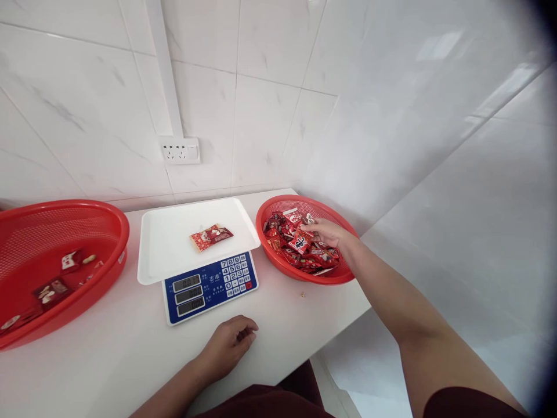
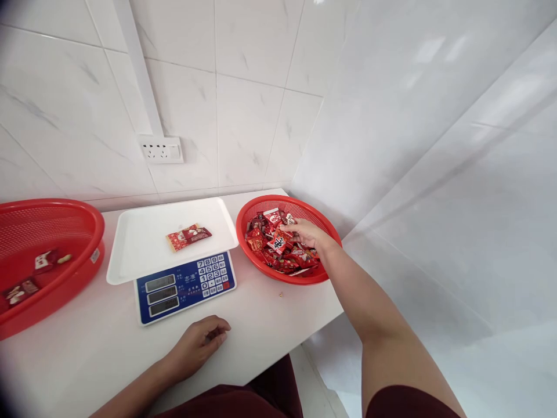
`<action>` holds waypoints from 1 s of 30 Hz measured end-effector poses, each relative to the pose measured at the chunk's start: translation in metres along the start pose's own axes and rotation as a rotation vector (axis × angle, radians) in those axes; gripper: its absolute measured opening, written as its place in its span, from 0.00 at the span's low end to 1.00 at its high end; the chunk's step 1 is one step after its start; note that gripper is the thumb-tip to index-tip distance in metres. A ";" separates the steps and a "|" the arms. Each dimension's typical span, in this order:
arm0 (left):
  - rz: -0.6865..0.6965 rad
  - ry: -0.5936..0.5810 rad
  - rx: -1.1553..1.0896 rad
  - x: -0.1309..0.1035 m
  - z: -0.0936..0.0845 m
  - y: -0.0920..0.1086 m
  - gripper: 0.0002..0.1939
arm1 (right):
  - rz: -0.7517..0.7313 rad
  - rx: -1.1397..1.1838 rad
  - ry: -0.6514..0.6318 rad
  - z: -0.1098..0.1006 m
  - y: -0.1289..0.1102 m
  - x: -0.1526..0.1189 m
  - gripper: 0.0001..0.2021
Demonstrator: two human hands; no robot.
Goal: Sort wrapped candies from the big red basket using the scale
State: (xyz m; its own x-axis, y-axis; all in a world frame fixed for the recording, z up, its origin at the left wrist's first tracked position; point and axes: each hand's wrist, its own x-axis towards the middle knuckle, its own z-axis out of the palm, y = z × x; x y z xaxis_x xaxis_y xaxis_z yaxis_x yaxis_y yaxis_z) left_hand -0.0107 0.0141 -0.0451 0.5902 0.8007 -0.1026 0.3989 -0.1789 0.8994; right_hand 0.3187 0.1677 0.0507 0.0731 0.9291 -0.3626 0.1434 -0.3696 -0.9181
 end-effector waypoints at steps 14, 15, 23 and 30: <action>0.069 0.060 -0.585 -0.001 -0.010 0.020 0.28 | -0.151 0.074 -0.203 0.037 -0.029 -0.067 0.17; 0.101 0.079 -0.662 -0.001 -0.011 0.025 0.33 | -0.174 0.055 -0.242 0.050 -0.030 -0.077 0.20; -0.018 0.299 -1.056 -0.006 -0.007 0.055 0.39 | -0.370 -0.228 -0.333 0.165 0.019 -0.131 0.26; -0.215 0.376 -1.159 -0.029 -0.012 0.036 0.24 | -0.492 -0.396 -0.251 0.194 0.065 -0.149 0.24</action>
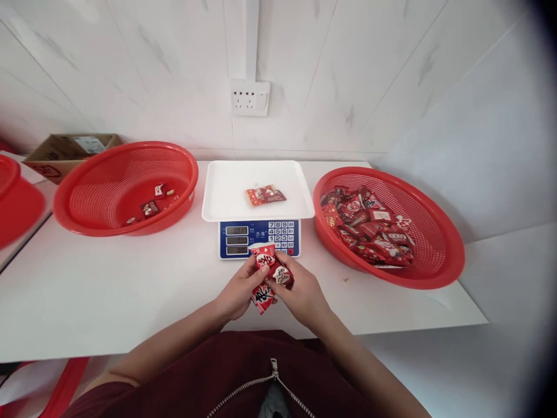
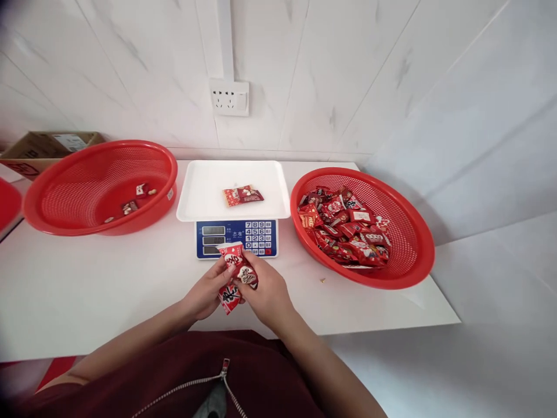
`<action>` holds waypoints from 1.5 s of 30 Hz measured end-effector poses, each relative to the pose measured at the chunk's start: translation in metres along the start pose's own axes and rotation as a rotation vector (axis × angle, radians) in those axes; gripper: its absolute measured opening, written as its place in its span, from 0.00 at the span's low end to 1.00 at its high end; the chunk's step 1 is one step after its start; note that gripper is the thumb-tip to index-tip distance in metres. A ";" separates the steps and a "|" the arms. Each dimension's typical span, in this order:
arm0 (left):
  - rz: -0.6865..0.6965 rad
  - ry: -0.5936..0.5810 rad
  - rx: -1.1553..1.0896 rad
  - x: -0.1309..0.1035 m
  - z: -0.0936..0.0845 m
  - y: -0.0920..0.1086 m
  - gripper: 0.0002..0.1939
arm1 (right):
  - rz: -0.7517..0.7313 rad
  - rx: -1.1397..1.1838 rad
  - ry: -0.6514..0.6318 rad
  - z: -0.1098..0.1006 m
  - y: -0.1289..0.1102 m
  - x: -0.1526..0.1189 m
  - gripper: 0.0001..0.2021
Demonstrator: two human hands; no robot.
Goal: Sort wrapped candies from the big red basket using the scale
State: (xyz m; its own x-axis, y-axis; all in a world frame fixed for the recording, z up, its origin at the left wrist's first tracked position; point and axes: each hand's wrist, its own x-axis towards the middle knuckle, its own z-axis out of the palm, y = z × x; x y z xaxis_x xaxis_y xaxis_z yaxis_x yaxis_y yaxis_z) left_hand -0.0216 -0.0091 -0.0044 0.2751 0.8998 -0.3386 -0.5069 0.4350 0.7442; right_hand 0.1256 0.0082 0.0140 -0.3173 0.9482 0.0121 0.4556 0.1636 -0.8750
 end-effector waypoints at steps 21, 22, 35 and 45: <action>0.032 0.096 0.070 -0.017 -0.006 -0.003 0.22 | 0.324 0.554 -0.070 0.009 0.027 -0.010 0.19; 0.021 0.102 0.091 -0.016 -0.004 -0.001 0.21 | 0.338 0.608 -0.063 0.010 0.030 -0.010 0.19; 0.397 0.256 0.564 0.010 -0.007 0.074 0.22 | 0.481 1.168 -0.109 0.004 0.073 -0.018 0.19; 0.498 0.381 1.340 0.089 -0.010 0.170 0.20 | 0.444 1.234 -0.148 0.005 0.083 -0.019 0.19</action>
State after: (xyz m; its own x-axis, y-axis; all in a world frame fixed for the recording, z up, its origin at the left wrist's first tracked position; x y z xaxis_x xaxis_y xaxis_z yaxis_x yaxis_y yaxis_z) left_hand -0.0914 0.1454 0.0856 -0.0306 0.9903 0.1353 0.6905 -0.0770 0.7192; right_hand 0.1656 0.0021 -0.0610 -0.4616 0.8050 -0.3727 -0.4835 -0.5805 -0.6552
